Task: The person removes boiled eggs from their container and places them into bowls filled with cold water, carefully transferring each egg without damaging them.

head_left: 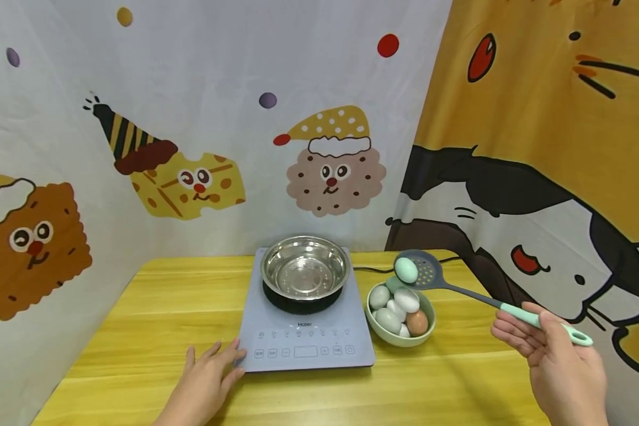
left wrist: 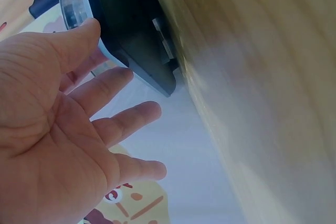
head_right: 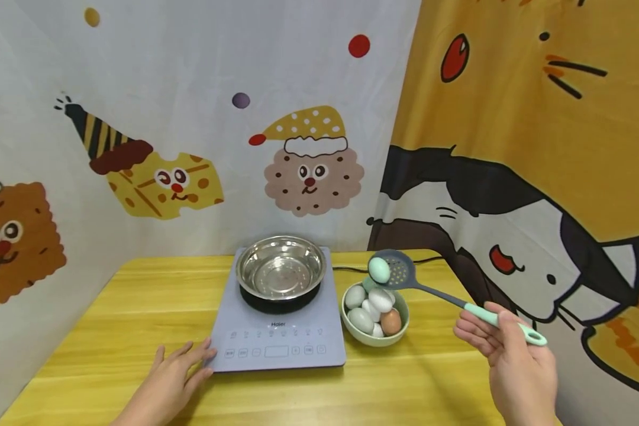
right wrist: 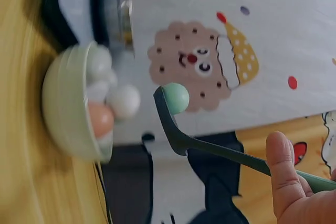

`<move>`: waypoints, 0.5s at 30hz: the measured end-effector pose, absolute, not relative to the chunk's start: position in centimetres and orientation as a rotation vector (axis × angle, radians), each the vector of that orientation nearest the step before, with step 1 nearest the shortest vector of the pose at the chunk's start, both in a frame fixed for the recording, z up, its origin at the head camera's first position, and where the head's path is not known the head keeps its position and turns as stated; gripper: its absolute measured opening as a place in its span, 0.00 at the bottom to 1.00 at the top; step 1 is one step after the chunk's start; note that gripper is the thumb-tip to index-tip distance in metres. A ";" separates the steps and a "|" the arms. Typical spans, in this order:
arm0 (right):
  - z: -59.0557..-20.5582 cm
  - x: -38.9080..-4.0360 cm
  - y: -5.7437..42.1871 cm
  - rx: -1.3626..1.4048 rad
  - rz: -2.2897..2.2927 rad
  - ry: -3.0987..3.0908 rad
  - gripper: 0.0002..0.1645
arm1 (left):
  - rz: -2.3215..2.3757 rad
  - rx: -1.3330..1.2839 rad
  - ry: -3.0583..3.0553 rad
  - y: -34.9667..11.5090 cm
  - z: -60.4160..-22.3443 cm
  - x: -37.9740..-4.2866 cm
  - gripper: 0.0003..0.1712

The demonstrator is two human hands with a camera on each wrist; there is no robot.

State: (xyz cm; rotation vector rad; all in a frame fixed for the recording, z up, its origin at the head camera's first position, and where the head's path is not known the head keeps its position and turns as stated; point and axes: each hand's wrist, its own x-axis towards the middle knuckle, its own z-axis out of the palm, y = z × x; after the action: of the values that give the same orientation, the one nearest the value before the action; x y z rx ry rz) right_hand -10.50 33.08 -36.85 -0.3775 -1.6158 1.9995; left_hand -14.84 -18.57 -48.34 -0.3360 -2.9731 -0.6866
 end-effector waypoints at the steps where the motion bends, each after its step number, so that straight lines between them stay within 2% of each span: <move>1: -36.9 -10.2 33.2 -0.445 1.956 -1.625 0.22 | -0.686 -0.334 -2.977 -18.6 -48.3 -14.8 0.21; 7: -37.7 -9.0 32.8 -0.734 1.656 -1.774 0.24 | -0.676 -0.317 -2.989 -18.7 -48.1 -14.8 0.21; 15: -39.6 -7.2 29.8 -0.554 1.115 -2.121 0.21 | -0.666 -0.322 -2.989 -18.6 -48.1 -14.8 0.21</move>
State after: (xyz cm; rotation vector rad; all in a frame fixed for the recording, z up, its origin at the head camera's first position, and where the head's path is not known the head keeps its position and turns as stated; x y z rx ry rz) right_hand -7.18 29.82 -39.57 -0.5536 -2.1209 1.1147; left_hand -14.77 -18.59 -48.12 -0.3221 -2.9886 -0.6664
